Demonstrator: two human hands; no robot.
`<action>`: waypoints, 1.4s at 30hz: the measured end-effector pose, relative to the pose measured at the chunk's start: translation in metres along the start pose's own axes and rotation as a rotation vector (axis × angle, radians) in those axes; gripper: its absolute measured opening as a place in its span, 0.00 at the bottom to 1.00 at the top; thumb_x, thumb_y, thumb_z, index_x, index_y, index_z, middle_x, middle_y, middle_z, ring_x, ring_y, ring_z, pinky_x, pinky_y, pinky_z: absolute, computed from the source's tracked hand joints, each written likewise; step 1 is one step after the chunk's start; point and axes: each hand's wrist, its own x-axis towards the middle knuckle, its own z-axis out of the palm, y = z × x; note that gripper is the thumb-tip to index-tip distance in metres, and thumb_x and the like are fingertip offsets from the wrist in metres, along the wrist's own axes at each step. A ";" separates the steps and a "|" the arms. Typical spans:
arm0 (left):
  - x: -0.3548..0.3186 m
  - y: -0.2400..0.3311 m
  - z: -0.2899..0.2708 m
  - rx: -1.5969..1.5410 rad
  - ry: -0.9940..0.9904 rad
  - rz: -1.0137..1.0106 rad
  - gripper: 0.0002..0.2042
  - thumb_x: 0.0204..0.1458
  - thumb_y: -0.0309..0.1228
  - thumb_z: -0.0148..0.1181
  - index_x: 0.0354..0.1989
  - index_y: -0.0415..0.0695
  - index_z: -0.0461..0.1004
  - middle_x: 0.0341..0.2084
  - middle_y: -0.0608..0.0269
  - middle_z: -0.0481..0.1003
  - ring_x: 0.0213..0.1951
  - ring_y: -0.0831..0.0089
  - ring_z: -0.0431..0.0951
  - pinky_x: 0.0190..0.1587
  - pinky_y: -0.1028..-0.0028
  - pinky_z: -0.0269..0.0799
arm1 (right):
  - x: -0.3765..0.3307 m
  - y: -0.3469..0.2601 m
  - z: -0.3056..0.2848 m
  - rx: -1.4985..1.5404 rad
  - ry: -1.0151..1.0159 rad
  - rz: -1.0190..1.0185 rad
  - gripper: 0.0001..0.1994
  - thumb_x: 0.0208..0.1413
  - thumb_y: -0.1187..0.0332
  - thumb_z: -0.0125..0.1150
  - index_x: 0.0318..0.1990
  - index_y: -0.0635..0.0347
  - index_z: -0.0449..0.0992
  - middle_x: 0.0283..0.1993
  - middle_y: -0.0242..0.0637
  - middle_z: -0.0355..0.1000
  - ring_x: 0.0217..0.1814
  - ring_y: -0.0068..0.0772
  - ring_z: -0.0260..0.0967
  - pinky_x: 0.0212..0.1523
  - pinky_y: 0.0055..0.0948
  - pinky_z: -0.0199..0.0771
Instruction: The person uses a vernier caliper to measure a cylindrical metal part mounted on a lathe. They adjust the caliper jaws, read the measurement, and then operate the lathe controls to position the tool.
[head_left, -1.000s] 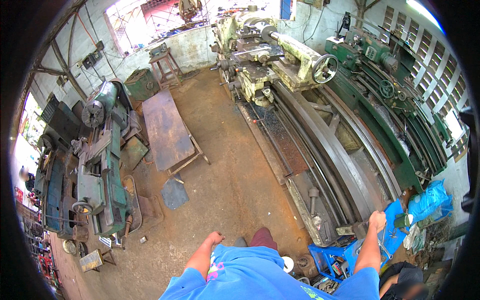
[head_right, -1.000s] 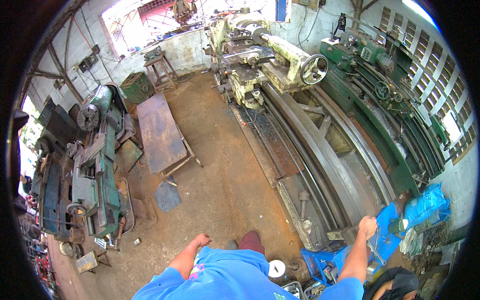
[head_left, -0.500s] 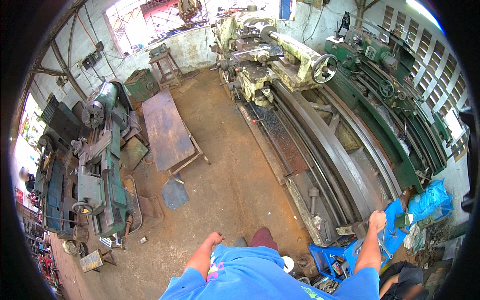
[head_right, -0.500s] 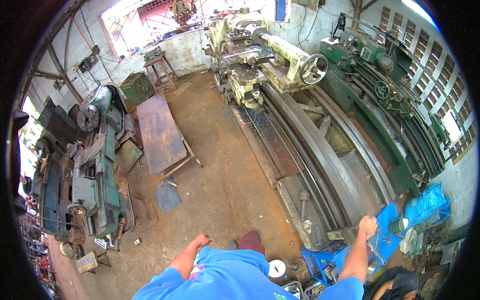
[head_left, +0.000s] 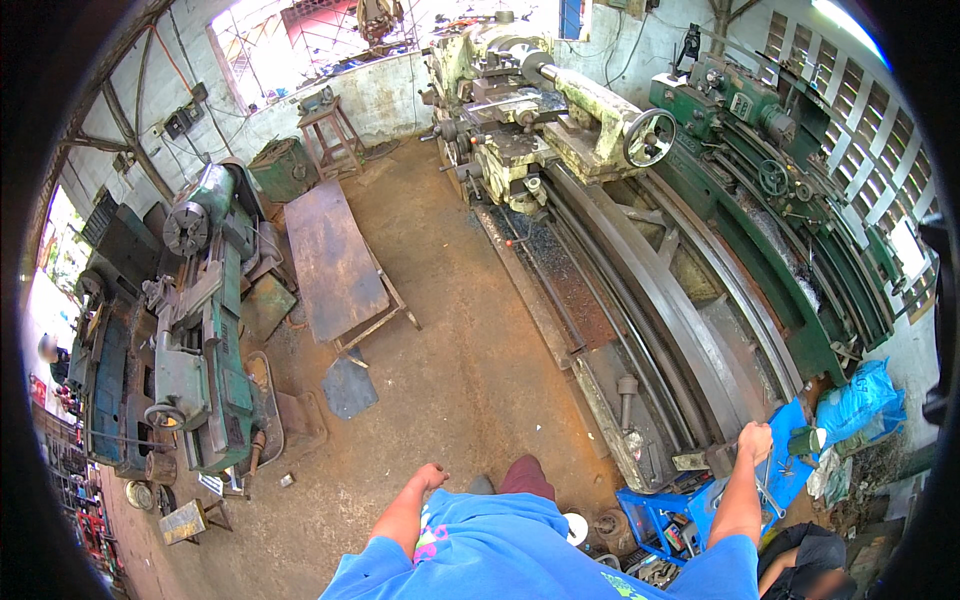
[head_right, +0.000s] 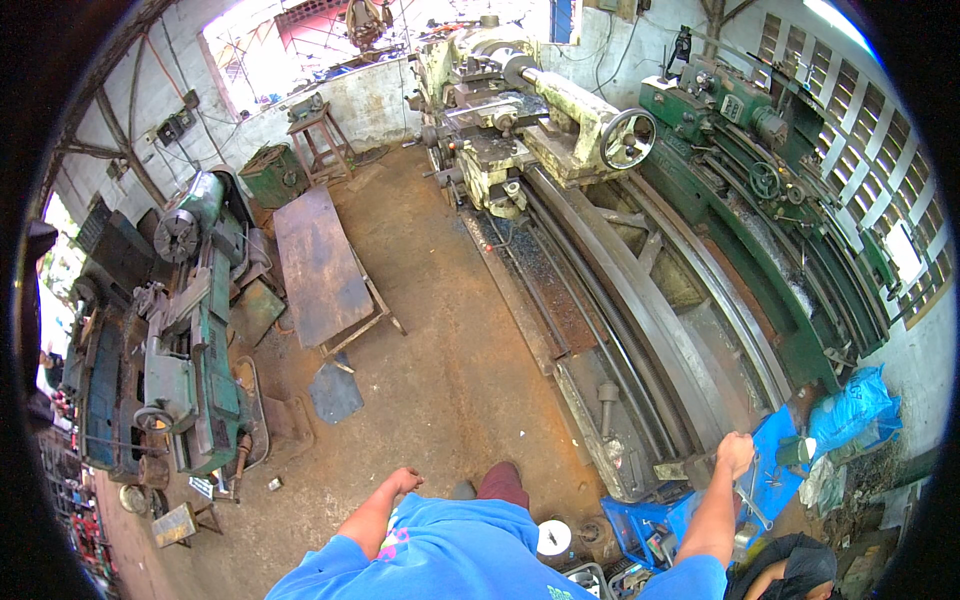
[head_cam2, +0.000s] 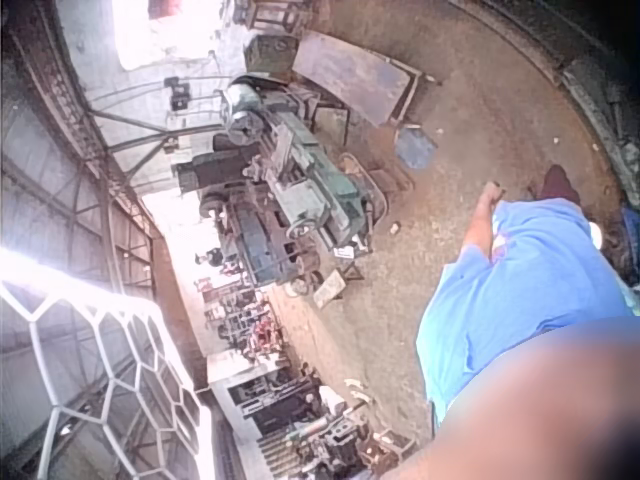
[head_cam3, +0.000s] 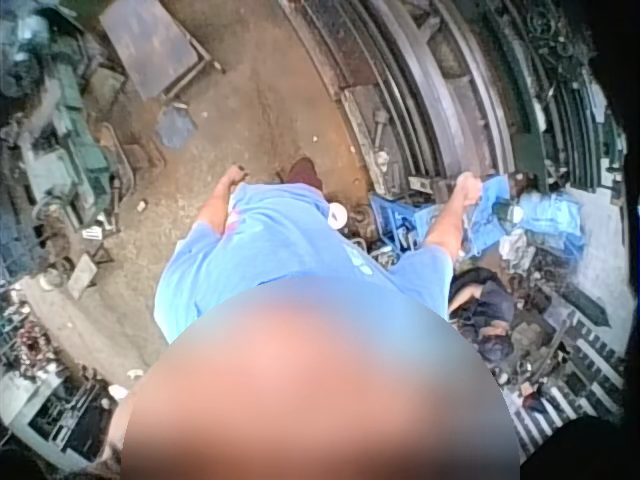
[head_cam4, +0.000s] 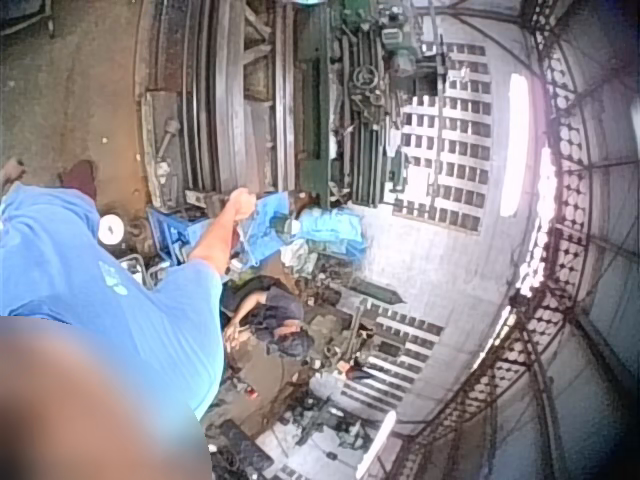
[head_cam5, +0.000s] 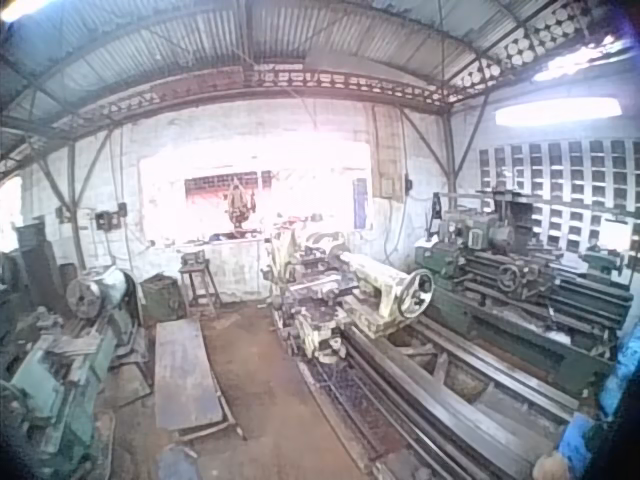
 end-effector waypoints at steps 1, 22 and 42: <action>0.000 0.000 0.000 0.005 0.000 -0.002 0.29 0.58 0.39 0.62 0.64 0.37 0.66 0.46 0.50 0.81 0.44 0.64 0.83 0.39 0.65 0.80 | 0.000 0.000 0.000 0.001 0.000 -0.002 0.17 0.55 0.60 0.51 0.42 0.59 0.81 0.45 0.54 0.79 0.49 0.57 0.77 0.50 0.52 0.74; -0.001 0.003 -0.002 0.051 0.002 0.002 0.28 0.58 0.39 0.61 0.65 0.39 0.67 0.46 0.51 0.81 0.42 0.63 0.83 0.41 0.63 0.80 | -0.001 -0.002 -0.002 -0.008 -0.021 0.007 0.17 0.56 0.59 0.50 0.43 0.59 0.81 0.46 0.54 0.78 0.49 0.57 0.77 0.50 0.52 0.75; 0.001 0.003 0.001 0.030 -0.005 -0.004 0.27 0.59 0.36 0.61 0.65 0.37 0.66 0.47 0.48 0.80 0.47 0.62 0.82 0.43 0.64 0.80 | 0.000 -0.001 0.000 -0.007 -0.022 0.011 0.17 0.56 0.59 0.51 0.43 0.59 0.81 0.47 0.53 0.78 0.50 0.57 0.76 0.51 0.51 0.74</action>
